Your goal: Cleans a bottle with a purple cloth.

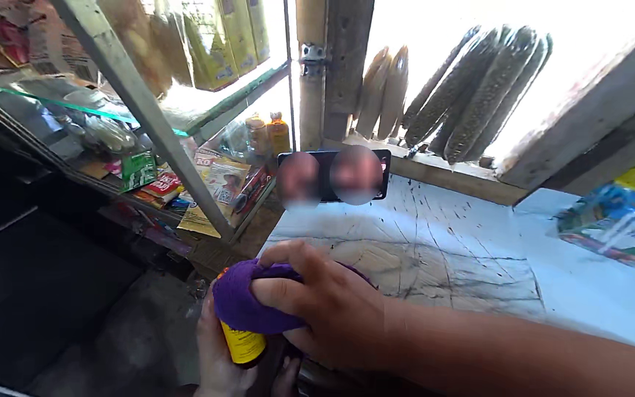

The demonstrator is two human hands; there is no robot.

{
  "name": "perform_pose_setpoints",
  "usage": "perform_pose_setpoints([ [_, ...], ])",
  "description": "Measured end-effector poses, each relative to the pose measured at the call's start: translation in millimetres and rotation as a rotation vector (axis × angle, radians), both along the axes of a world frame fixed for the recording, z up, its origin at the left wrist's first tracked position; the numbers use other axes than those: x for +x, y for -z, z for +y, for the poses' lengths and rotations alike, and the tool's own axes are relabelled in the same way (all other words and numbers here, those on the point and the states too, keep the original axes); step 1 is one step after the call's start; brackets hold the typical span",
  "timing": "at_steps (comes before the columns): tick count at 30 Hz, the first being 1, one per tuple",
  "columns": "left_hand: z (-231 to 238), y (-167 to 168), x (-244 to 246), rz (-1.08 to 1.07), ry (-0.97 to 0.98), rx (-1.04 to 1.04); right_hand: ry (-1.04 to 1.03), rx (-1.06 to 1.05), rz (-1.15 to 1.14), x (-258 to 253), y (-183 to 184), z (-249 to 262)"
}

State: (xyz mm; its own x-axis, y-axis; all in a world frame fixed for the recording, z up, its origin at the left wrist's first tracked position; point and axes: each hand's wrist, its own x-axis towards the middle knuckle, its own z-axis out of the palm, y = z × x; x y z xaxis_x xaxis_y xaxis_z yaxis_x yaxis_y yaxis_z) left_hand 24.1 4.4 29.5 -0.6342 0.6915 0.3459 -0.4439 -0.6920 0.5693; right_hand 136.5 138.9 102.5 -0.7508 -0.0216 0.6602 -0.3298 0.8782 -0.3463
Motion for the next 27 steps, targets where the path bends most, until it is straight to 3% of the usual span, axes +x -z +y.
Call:
perform_pose_setpoints([
  [9, 4.9, -26.1, -7.1, -0.258, -0.12, -0.12, -0.224, 0.356, -0.196, 5.8, 0.9, -7.6],
  [12, 3.9, -23.3, -1.9, -0.302, -0.065, -0.038, -0.209, 0.249, -0.045, 9.4, -2.6, -8.3],
  [17, 0.7, -14.5, 9.1, -0.11, -0.053, -0.095, 0.013, 0.03, 0.079, 4.3, -5.8, -1.0],
  [22, 0.2, -18.3, 16.0, -0.197, -0.081, -0.176, -0.031, 0.075, -0.007, 2.9, -2.2, -0.4],
  [27, -3.9, -21.8, 12.5, -0.141, -0.063, -0.085, -0.105, 0.165, -0.082, 3.7, -0.8, -2.1],
])
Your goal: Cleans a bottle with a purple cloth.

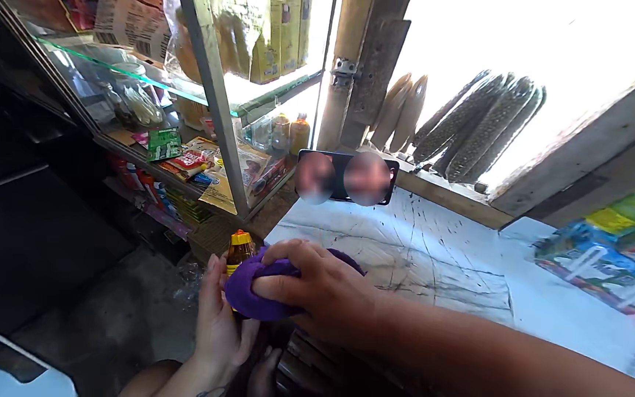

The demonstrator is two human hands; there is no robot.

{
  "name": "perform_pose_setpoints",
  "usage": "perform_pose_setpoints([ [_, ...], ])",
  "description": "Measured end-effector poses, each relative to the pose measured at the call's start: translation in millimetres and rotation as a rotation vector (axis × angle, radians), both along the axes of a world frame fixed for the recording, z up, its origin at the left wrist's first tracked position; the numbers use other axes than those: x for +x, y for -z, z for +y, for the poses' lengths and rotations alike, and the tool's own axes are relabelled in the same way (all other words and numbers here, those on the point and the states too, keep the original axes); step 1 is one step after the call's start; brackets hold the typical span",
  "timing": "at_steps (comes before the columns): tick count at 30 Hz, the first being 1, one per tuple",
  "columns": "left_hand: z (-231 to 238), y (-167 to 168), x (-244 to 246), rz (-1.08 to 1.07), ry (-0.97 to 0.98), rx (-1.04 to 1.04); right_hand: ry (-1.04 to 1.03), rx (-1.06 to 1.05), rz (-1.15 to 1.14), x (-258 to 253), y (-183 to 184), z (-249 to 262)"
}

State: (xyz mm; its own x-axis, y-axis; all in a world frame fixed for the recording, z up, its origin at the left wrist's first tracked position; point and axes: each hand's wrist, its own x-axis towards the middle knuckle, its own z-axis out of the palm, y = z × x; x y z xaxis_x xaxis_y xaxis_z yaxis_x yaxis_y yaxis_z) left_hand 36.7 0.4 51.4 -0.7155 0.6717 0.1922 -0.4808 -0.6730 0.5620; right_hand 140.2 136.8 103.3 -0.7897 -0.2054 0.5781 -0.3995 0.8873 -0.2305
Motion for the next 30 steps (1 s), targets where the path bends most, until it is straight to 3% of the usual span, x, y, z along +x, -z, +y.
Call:
perform_pose_setpoints([
  [7, 1.3, -5.0, -10.8, -0.062, -0.057, -0.087, -0.148, 0.202, -0.139, 1.5, 0.3, -0.2],
  [13, 0.3, 6.4, -7.9, 0.129, -0.013, -0.025, 0.055, -0.108, 0.151, 0.0, -4.9, 2.2],
  [17, -0.3, 10.2, -4.3, 0.193, 0.014, -0.019, 0.115, -0.153, 0.152, -5.5, -0.3, 5.9],
  [23, 1.3, 0.7, -9.3, 0.068, -0.118, -0.149, 0.028, -0.011, -0.027, -1.6, -2.1, 3.1],
  [30, 2.1, -6.1, -16.6, -0.027, -0.073, -0.124, -0.067, 0.209, -0.138, 1.1, 2.6, -0.5],
])
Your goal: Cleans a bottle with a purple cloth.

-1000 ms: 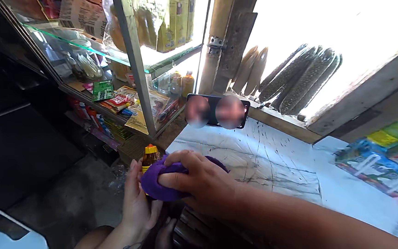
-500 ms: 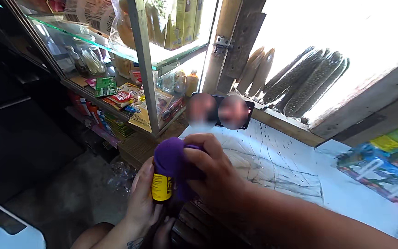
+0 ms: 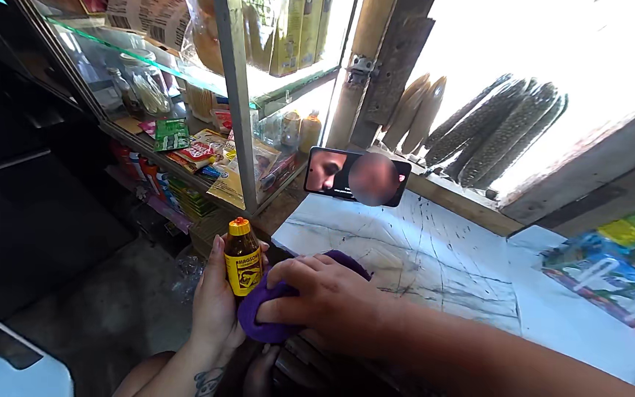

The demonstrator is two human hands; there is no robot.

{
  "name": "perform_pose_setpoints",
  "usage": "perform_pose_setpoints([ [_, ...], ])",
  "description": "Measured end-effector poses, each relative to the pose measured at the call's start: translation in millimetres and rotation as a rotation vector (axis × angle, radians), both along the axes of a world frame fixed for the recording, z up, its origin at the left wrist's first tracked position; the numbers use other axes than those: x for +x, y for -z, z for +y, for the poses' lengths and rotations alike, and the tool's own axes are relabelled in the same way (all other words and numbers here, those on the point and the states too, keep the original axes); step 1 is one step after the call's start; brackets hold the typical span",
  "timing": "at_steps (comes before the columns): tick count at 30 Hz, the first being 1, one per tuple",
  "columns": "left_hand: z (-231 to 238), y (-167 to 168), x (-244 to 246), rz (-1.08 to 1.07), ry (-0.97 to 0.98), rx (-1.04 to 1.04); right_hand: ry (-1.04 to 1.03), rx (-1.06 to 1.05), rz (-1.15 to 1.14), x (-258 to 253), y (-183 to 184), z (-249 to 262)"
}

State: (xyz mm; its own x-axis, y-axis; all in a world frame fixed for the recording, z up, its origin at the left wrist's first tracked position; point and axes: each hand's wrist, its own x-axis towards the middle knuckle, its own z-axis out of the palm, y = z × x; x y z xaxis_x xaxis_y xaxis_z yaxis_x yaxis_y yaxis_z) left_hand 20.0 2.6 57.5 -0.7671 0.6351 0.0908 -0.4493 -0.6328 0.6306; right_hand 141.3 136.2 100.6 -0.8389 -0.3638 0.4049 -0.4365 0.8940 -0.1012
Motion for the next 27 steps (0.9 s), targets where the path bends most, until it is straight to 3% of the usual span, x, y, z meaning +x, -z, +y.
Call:
perform_pose_setpoints([
  [4, -0.6, 3.9, 1.4, -0.005, 0.039, 0.12, -0.036, -0.111, 0.112, 2.0, -4.5, -0.8],
  [8, 0.3, 11.8, 4.6, 0.082, 0.077, 0.185, 0.099, -0.32, 0.316, 0.4, -6.3, -0.7],
  [10, 1.5, 14.4, 6.9, 0.127, 0.108, 0.215, 0.165, -0.347, 0.302, -2.9, -3.4, 1.2],
  [14, 3.4, 12.2, 10.5, 0.121, 0.078, 0.157, 0.15, -0.298, 0.156, -3.1, -0.1, 1.6],
  [21, 2.6, 7.5, 0.4, -0.015, 0.037, 0.14, -0.011, -0.178, 0.039, 0.6, -1.0, -0.5],
  [27, 1.3, 3.9, 0.1, -0.108, 0.054, 0.147, -0.016, -0.069, -0.008, 2.5, -2.1, -2.9],
])
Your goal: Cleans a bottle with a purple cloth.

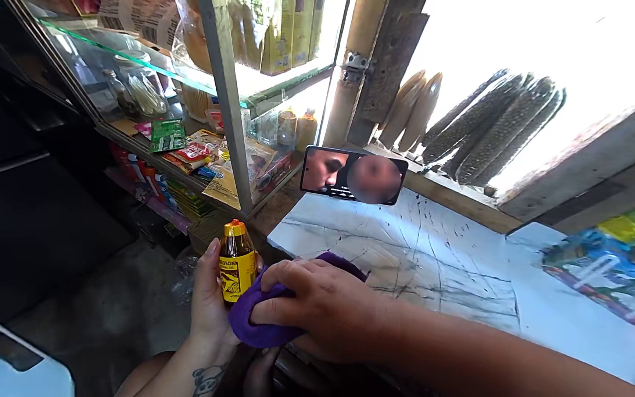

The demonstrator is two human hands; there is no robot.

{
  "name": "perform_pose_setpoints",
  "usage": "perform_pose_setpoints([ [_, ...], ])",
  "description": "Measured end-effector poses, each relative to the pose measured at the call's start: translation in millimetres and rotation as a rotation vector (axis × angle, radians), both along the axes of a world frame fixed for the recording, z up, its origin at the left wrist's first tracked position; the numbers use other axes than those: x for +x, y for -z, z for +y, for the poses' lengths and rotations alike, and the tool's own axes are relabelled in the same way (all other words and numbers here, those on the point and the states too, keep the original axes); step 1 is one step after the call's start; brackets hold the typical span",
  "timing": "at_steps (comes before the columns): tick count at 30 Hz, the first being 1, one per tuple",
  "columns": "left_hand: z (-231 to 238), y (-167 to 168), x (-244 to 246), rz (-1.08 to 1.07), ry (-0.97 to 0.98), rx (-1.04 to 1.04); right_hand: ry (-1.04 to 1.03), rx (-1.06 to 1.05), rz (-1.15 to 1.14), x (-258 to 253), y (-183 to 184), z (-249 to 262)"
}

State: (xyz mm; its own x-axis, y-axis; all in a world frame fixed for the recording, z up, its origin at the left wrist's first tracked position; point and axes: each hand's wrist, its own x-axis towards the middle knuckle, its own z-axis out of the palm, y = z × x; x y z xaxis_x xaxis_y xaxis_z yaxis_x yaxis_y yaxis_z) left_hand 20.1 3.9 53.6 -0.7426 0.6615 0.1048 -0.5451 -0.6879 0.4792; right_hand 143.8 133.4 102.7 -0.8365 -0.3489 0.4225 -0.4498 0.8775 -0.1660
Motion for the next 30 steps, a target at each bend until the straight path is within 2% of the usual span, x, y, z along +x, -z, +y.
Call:
perform_pose_setpoints([
  [4, 2.8, 0.3, 12.6, 0.014, -0.043, -0.043, 0.044, -0.038, 0.06, 0.7, -1.7, -0.1],
  [8, 3.6, 2.8, 24.0, 0.155, -0.118, -0.206, 0.125, -0.099, 0.116, -0.5, -1.4, -0.6],
  [17, 2.9, 23.8, 20.0, 0.541, -0.171, -0.254, 0.239, -0.242, 0.226, -3.7, -1.2, 4.2],
  [23, -0.5, 16.2, 13.2, 0.535, -0.135, -0.23, 0.142, -0.314, 0.14, -5.5, -2.6, 9.3],
  [30, -1.9, 6.4, 8.5, 0.386, -0.204, -0.222, 0.027, -0.223, 0.029, -5.5, -2.3, 8.7],
])
